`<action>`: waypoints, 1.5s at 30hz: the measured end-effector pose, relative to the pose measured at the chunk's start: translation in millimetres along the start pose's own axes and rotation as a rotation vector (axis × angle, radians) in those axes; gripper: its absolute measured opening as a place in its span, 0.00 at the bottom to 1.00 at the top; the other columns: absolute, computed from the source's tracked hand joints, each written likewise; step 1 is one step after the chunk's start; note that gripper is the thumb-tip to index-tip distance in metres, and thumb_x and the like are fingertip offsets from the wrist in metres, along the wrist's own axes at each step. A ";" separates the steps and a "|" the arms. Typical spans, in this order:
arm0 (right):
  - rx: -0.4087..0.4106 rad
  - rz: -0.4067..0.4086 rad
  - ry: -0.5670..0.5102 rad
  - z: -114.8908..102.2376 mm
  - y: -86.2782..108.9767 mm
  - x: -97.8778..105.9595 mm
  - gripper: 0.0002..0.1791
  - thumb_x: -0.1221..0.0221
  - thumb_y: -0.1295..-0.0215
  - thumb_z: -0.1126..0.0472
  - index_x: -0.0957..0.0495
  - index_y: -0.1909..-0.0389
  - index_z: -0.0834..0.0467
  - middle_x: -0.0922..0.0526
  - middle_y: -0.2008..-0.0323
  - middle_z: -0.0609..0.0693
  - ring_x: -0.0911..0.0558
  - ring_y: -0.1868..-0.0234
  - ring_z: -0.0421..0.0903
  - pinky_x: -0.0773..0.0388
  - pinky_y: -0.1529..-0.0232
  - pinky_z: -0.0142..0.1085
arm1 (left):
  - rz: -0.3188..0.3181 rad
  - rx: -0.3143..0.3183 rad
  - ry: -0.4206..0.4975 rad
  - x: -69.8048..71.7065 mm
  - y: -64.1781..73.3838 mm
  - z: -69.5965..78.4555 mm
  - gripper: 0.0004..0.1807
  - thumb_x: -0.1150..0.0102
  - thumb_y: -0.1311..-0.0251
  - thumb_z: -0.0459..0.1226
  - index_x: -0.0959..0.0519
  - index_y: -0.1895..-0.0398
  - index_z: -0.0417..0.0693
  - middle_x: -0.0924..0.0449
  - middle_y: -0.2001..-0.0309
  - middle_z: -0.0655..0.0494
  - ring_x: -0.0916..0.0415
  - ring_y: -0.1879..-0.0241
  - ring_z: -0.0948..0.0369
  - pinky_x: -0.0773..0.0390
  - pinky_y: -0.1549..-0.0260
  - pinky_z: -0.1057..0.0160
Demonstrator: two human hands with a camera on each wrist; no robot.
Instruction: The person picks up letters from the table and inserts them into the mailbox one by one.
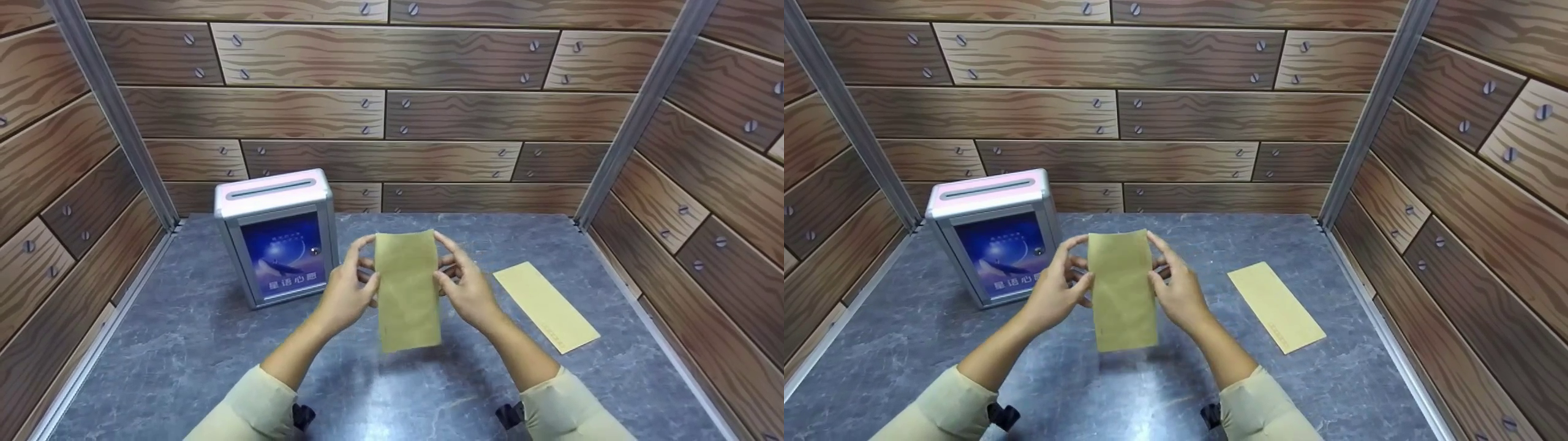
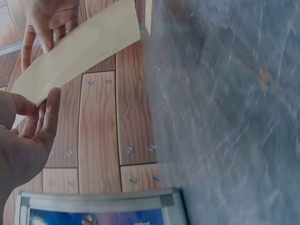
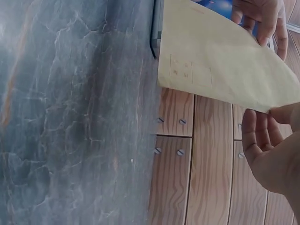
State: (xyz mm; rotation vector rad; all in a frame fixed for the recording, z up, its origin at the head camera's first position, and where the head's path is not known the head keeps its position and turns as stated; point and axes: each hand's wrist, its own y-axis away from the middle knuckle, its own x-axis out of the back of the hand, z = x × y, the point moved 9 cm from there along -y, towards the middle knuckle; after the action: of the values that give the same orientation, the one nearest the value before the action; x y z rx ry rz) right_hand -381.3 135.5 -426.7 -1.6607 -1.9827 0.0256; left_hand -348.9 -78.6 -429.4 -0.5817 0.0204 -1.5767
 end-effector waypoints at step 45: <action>0.236 -0.036 0.020 -93.4 -57.0 -47.5 0.44 0.41 0.26 0.77 0.37 0.17 0.41 0.18 0.56 0.56 0.11 0.61 0.50 0.08 0.65 0.41 | 0.274 -0.259 -0.327 103.8 1.5 44.7 0.38 0.42 0.26 0.25 0.44 0.19 0.55 0.19 0.52 0.47 0.16 0.60 0.54 0.13 0.63 0.60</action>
State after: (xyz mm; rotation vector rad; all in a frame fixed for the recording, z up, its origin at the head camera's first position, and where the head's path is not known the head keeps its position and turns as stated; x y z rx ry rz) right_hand -389.9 48.2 -345.9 -1.4688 -1.9129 0.2206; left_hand -328.5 -161.2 -355.1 -0.9925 0.0562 -1.2071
